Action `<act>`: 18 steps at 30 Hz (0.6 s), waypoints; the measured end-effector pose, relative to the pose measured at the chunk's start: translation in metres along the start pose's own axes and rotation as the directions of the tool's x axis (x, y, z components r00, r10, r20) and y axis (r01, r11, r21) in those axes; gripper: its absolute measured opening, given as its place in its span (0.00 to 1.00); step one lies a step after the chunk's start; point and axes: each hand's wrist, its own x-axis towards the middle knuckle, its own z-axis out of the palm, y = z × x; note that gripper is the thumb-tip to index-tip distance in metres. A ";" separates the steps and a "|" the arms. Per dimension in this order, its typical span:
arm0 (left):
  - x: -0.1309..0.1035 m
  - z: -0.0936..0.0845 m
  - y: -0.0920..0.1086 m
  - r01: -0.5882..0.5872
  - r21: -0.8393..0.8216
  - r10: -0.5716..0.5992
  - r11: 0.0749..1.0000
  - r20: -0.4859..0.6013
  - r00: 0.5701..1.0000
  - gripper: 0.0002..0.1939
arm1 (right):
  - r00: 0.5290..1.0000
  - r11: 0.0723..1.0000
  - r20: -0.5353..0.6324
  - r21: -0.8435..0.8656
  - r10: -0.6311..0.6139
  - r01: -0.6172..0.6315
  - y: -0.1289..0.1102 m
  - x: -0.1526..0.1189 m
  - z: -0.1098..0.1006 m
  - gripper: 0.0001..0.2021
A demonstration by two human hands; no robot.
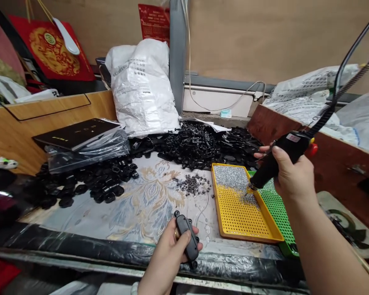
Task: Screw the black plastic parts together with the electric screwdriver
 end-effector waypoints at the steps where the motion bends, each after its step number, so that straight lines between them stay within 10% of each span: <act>1: 0.000 0.000 0.000 0.000 0.003 0.000 1.000 0.002 1.000 0.24 | 1.000 1.000 0.022 0.009 0.001 -0.001 0.001 -0.003 0.002 0.22; 8: 0.004 0.004 0.001 0.042 -0.017 -0.042 0.999 -0.048 0.998 0.29 | 0.994 0.998 0.105 -0.064 -0.018 0.025 0.005 -0.005 -0.006 0.23; 18: 0.009 0.004 0.001 0.117 -0.013 -0.117 0.993 -0.074 0.990 0.37 | 0.995 0.987 -0.095 -0.158 -0.024 0.009 0.010 0.019 -0.059 0.23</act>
